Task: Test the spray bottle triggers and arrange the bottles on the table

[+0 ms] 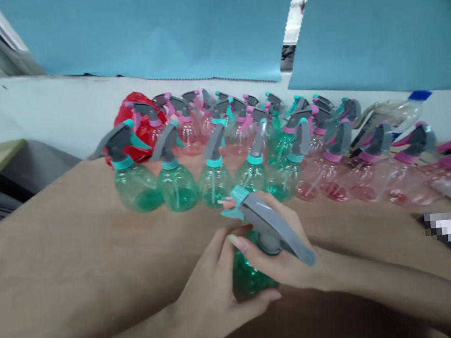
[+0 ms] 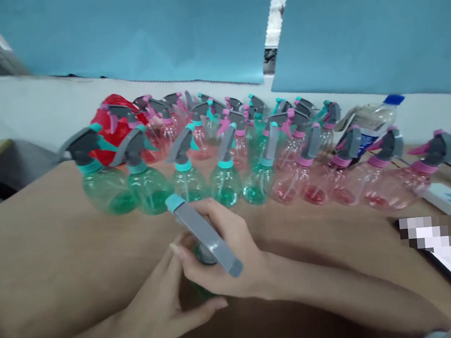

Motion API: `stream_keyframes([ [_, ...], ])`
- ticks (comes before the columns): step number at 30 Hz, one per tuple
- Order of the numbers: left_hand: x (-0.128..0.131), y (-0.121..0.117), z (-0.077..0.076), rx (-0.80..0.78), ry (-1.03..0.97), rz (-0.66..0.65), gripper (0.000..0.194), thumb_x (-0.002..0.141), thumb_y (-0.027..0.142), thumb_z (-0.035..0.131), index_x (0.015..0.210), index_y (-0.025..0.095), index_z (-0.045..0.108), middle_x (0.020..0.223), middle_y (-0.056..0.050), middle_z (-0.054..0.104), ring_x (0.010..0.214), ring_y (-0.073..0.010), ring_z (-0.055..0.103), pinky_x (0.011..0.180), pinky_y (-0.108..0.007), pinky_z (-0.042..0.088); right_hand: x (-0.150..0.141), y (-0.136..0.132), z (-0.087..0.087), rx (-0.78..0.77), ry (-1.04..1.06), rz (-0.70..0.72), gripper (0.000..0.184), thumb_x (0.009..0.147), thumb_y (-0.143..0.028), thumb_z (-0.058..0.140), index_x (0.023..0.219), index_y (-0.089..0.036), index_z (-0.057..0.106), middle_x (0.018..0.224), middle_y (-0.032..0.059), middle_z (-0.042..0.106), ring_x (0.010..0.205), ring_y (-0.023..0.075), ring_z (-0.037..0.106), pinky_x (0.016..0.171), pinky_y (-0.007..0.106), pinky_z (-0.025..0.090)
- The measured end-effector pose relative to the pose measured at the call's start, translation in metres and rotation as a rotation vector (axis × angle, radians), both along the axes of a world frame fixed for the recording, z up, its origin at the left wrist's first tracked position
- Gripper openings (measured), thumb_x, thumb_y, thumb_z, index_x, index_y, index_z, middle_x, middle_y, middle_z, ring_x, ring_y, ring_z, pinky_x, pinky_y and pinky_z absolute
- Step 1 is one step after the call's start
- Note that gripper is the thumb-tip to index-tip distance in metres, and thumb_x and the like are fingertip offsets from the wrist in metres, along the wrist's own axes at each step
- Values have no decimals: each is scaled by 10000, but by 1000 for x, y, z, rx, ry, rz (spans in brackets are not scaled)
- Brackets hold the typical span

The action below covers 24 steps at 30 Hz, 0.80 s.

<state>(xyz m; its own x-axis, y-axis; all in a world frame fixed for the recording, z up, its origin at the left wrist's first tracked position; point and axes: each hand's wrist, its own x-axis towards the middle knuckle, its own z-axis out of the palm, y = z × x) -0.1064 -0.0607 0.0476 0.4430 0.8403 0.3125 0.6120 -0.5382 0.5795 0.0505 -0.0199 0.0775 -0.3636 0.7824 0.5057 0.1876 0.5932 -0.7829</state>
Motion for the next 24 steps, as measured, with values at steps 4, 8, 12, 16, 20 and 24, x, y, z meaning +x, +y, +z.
stream_keyframes([
  [4, -56, -17, 1, 47, 78, 150, 682, 797, 522, 650, 1349, 309, 310, 1274, -44, 544, 1124, -302, 546, 905, -452, 501, -50, 7, 12, 62, -111, 171, 478, 715, -367, 703, 1134, -261, 498, 1130, 42, 628, 1052, 227, 613, 883, 384, 528],
  [8, -111, -33, 6, 75, 91, 310, 641, 829, 521, 610, 1357, 335, 299, 1245, -23, 561, 1114, -299, 557, 899, -457, 498, -87, 17, 27, 57, -328, 353, 786, 598, -542, 765, 1259, -250, 457, 1273, 64, 543, 1148, 253, 537, 941, 428, 473],
  [12, -163, -37, 10, 29, 69, 487, 621, 785, 556, 653, 1286, 282, 407, 1211, -45, 576, 1119, -311, 554, 968, -500, 437, -112, 29, 28, -13, -459, 200, 815, 634, -651, 679, 1307, -251, 453, 1335, 95, 516, 1143, 284, 547, 908, 474, 475],
  [16, -207, -27, 13, 91, -28, 632, 601, 803, 580, 621, 1252, 218, 450, 1233, -60, 494, 1102, -290, 549, 955, -469, 459, -128, 39, 19, -15, -467, 26, 619, 790, -481, 624, 1313, -190, 467, 1251, 134, 575, 848, 202, 661, 834, 437, 512],
  [20, -240, -1, 12, 56, -86, 660, 636, 790, 569, 639, 1284, 216, 449, 1239, -71, 515, 1064, -273, 577, 921, -446, 482, -142, 47, 16, -58, -448, 4, 734, 810, -463, 595, 1437, -195, 322, 1191, 149, 622, 556, 139, 646, 731, 425, 552],
  [24, -258, 36, 12, 30, -183, 610, 744, 733, 553, 674, 1333, 207, 402, 1288, -97, 507, 1070, -268, 583, 895, -428, 498, -157, 57, 20, -241, -441, 16, 867, 797, -508, 593, 1491, -188, 183, 874, 90, 723, 447, 152, 635, 502, 335, 557],
])
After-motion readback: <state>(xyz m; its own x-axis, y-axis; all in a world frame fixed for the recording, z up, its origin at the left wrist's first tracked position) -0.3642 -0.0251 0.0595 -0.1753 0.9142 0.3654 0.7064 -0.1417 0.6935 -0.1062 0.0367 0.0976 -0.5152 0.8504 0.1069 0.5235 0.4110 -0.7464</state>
